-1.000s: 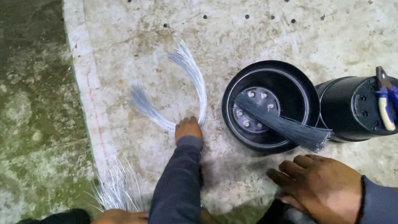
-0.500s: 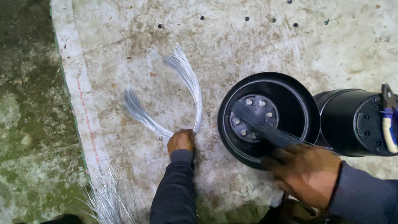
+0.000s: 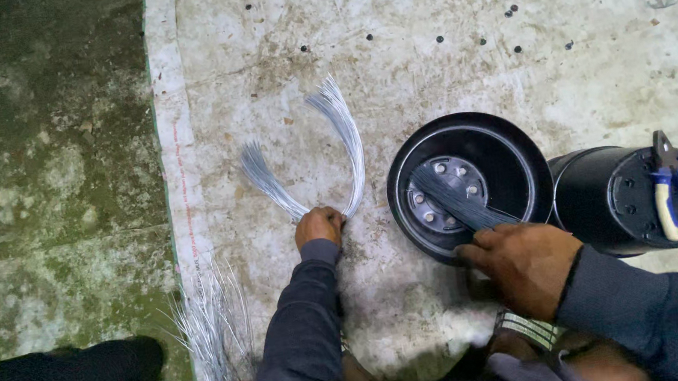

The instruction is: The person sits on the floor and repeatedly forms loops in thin metal wires, then uses pliers to crimp or secure the looped ends. The person handles multiple wires one at a time, placing finished pieces into a black container.

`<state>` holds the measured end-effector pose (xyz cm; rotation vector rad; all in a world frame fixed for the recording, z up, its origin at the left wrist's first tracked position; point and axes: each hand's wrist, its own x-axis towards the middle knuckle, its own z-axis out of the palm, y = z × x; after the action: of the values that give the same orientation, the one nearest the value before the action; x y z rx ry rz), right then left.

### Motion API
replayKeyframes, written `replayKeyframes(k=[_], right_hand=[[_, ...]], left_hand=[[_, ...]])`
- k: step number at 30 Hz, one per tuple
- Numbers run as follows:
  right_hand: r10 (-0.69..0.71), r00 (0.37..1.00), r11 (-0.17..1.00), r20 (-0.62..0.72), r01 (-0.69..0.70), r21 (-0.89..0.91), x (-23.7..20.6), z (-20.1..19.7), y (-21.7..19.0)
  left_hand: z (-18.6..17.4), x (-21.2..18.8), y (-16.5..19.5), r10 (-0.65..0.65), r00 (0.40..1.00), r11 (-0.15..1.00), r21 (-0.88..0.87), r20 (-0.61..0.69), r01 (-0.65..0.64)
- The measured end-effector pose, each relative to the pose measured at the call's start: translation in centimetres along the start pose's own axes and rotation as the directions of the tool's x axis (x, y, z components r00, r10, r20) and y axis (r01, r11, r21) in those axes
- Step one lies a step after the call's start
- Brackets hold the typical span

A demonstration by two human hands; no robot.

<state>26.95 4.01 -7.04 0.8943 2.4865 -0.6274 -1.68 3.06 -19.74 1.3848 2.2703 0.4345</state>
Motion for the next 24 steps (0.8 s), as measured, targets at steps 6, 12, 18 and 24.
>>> replayKeyframes(k=[6,12,18,24], right_hand=[[-0.016,1.0,1.0,-0.017,0.016,-0.015,-0.9,0.0,-0.9],[0.009,1.0,0.999,-0.027,-0.01,-0.031,-1.9,-0.3,-2.1],[0.031,0.946,0.997,-0.323,-0.005,0.081,-3.0,-1.2,-1.8],[0.365,0.904,0.456,-0.222,0.035,0.89,-1.1,-1.9,-0.9]], left_hand=[[-2.1,-2.7,-0.1,0.046,0.999,0.997,-0.06,-0.001,-0.046],[-2.4,-4.5,-0.6,0.223,0.959,0.975,0.058,-0.174,-0.216],[-4.5,-4.6,1.6,0.288,0.74,0.938,0.024,-0.607,-0.346],[-8.6,-7.4,7.7,0.493,0.577,0.798,0.074,-0.651,-0.599]])
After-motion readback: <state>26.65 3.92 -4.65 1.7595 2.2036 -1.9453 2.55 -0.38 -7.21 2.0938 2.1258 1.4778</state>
